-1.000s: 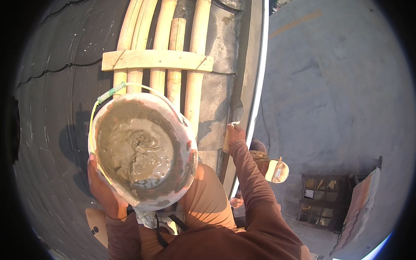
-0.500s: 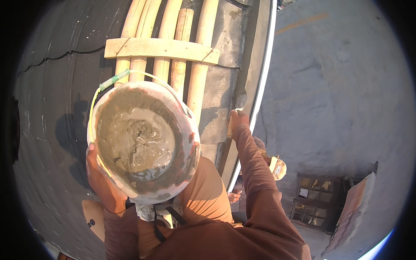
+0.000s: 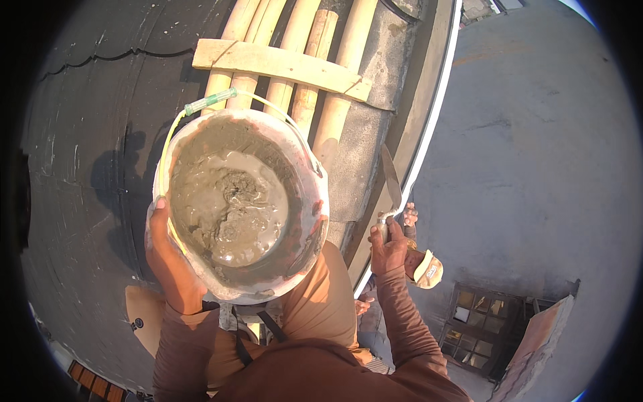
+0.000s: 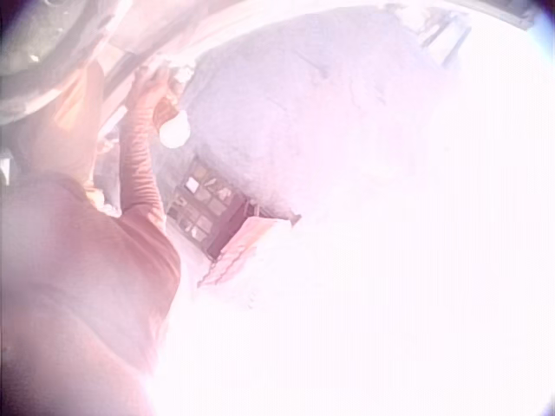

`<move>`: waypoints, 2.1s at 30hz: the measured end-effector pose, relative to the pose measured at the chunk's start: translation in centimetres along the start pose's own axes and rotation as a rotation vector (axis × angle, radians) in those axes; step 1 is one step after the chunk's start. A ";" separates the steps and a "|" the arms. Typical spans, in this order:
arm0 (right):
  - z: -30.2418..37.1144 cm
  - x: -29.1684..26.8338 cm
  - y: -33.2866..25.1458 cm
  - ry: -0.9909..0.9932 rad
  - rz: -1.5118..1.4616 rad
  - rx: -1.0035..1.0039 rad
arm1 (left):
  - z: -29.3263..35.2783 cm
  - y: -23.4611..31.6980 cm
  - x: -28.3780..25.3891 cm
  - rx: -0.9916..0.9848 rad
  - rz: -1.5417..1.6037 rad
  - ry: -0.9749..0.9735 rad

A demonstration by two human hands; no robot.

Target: The person applies mortar to the edge of a tiled roof using a trowel while holding a bucket by hand. They move along a bamboo ladder resting on the roof tiles to complete the application.

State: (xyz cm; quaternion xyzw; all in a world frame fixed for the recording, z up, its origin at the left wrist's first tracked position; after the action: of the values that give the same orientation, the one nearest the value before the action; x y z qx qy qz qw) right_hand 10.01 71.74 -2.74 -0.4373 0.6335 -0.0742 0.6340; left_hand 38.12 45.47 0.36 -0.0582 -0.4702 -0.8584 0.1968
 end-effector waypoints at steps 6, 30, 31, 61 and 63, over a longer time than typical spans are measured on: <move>-2.1 -1.0 -17.3 -0.447 0.178 -0.439 | -0.5 -0.6 -0.3 0.041 0.040 -0.019; -1.0 4.9 -15.2 -0.247 -0.005 -0.612 | 0.3 -0.3 1.0 -0.030 0.117 -0.050; -0.9 4.5 -14.7 -0.196 -0.075 -0.560 | 0.3 -0.2 1.1 -0.074 0.167 -0.076; -13.9 7.2 8.7 0.205 -0.348 0.399 | -0.2 -0.9 -0.1 0.009 0.038 0.008; -16.6 7.4 8.1 0.128 -0.368 0.454 | -0.1 -0.9 0.2 -0.010 0.052 0.010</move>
State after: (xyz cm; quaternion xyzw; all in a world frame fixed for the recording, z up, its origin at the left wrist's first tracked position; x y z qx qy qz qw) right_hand -6.76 64.20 -10.40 -0.3860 0.5495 -0.3551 0.6504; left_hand 37.62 45.77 -0.35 -0.0672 -0.4634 -0.8555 0.2212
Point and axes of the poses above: each hand's wrist, its own z-axis away from the middle knuckle, its own x-axis out of the palm, y = z × x, the point moved 2 cm from there along -z, towards the middle knuckle, and after that the axes turned 12 degrees about y, right-handed, at the moved point
